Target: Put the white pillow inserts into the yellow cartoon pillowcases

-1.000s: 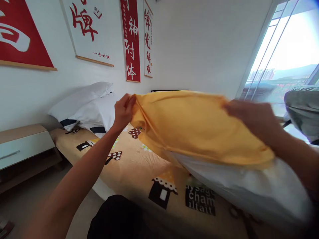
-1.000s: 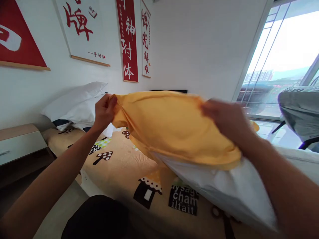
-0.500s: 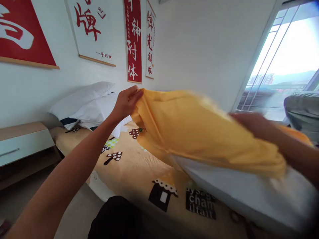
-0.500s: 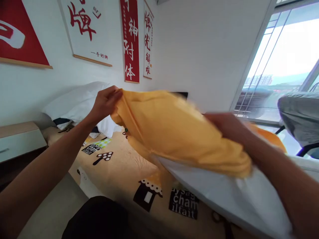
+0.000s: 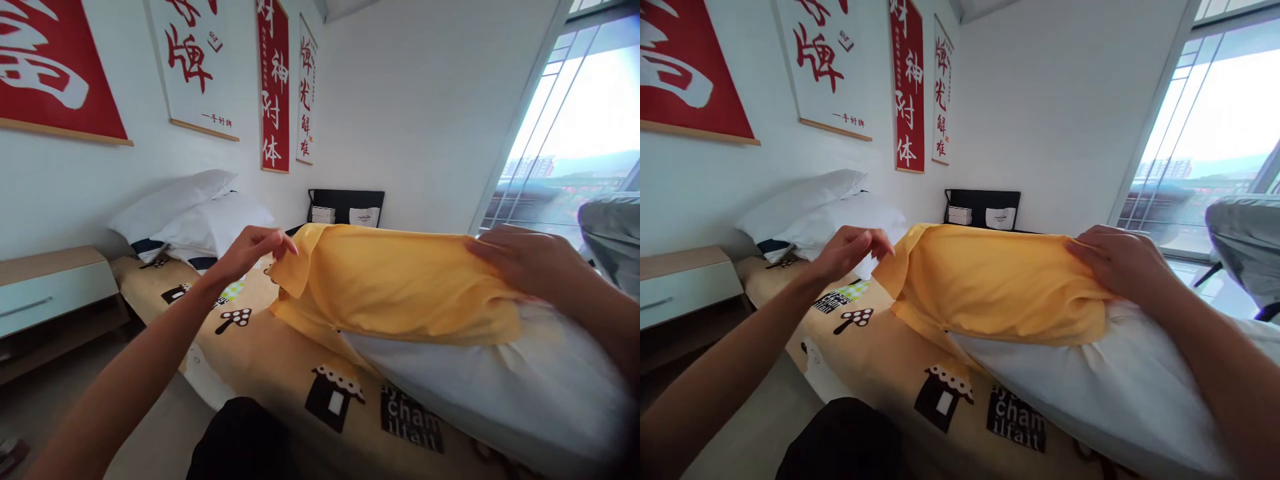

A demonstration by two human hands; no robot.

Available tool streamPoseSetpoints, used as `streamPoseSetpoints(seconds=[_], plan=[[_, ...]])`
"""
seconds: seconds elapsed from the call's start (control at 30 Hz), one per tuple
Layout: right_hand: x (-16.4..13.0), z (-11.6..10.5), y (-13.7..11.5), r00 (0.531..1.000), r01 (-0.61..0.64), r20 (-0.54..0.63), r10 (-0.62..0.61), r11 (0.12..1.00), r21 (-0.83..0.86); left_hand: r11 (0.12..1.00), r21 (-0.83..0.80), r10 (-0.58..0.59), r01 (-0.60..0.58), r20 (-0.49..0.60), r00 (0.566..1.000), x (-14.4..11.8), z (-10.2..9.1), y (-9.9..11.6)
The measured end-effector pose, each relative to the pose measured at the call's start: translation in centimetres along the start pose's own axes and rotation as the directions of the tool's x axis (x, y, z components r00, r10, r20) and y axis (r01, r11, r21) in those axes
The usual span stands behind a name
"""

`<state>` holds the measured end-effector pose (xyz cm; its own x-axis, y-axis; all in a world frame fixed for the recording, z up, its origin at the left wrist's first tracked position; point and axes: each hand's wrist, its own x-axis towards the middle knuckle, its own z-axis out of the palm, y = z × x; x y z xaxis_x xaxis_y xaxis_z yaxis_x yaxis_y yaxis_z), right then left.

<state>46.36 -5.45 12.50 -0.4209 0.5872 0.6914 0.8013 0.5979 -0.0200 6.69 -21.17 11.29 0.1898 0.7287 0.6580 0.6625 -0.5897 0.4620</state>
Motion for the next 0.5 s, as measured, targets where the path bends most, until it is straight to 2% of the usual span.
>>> streamPoseSetpoints(seconds=[0.03, 0.07, 0.1, 0.2, 0.3, 0.33, 0.43, 0.5], plan=[[0.0, 0.0, -0.5, 1.000, 0.001, 0.004, -0.001, 1.000, 0.006, 1.000, 0.029, -0.001, 0.005, -0.141, 0.990, -0.2, 0.5, -0.7], [0.0, 0.0, -0.9, 1.000, -0.001, -0.001, 0.001, 1.000, 0.005, 0.997, 0.075, 0.002, 0.015, -0.231, 0.973, -0.2, 1.1, -1.5], [0.0, 0.0, -1.3, 1.000, 0.000, -0.003, 0.000, 1.000, 0.000, 0.992, 0.124, 0.004, 0.028, -0.253, 0.967, -0.3, 1.8, -2.2], [-0.1, -0.3, -1.9, 1.000, -0.004, 0.000, 0.004, 1.000, -0.021, 0.979, 0.200, -0.003, 0.046, -0.212, 0.977, -0.5, 3.9, -3.9], [-0.5, -0.7, -2.0, 0.997, -0.071, -0.004, 0.071, 0.997, -0.021, 0.968, 0.237, 0.010, 0.078, -0.348, 0.938, -1.0, 5.5, -4.7], [-0.6, -0.9, -2.0, 0.995, -0.099, 0.000, 0.099, 0.995, -0.018, 0.963, 0.259, 0.028, 0.072, -0.362, 0.932, -1.2, 5.7, -4.8], [-1.1, -1.1, -1.8, 0.984, -0.177, 0.035, 0.177, 0.984, -0.013, 0.953, 0.302, 0.091, 0.020, -0.351, 0.932, -1.4, 5.2, -4.7], [-1.5, -1.0, -1.6, 0.982, -0.175, 0.077, 0.175, 0.985, -0.001, 0.961, 0.275, 0.109, 0.017, -0.435, 0.894, -1.1, 4.1, -4.6]])
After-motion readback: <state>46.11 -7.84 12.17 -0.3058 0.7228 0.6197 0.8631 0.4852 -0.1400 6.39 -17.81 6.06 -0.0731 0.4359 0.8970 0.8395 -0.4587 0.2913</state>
